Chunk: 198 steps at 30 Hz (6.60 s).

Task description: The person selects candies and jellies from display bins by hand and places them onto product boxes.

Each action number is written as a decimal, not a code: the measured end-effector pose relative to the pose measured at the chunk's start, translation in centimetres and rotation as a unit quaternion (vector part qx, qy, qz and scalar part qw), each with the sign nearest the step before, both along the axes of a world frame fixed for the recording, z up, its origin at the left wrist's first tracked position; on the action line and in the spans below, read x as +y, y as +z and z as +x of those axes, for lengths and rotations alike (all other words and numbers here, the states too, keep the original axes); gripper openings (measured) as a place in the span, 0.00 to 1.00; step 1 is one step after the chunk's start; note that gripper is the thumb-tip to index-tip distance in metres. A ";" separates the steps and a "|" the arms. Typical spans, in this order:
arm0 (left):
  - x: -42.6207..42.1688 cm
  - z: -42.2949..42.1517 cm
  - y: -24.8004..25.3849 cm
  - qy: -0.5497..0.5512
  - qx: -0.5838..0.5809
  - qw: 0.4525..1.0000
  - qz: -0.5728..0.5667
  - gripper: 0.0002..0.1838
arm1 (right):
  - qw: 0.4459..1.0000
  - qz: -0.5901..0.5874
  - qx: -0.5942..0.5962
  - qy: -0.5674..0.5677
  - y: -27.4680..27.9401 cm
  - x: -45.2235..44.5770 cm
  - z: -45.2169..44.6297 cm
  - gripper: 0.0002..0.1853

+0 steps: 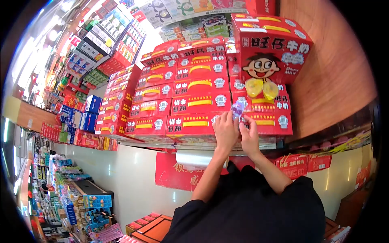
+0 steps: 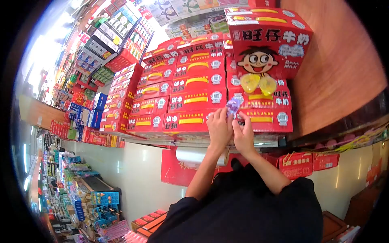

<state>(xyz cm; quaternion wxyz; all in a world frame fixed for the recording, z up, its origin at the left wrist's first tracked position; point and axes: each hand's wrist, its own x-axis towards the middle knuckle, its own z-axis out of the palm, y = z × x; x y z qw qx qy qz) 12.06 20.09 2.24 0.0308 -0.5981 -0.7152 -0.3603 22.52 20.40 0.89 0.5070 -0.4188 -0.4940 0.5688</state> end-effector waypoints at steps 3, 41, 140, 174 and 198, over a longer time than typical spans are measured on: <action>0.4 0.0 -0.5 -0.007 -0.032 0.999 0.021 0.17 | 0.999 0.003 -0.030 -0.015 -1.9 1.4 0.2 0.15; -53.7 24.9 -10.0 0.437 -0.591 0.627 0.257 0.14 | 0.564 0.055 -0.199 0.799 -7.8 -38.2 8.7 0.06; 8.7 11.5 -0.5 -0.149 -0.450 0.880 -0.014 0.30 | 0.997 -0.007 0.029 -0.078 3.3 11.5 9.2 0.27; -27.7 15.9 0.9 0.229 -0.084 0.955 0.168 0.29 | 0.864 -0.162 0.190 0.437 -0.1 -15.0 9.3 0.25; -65.7 32.1 -2.0 0.771 -0.073 0.588 0.234 0.24 | 0.407 -0.205 -0.098 0.885 0.1 -58.7 9.9 0.16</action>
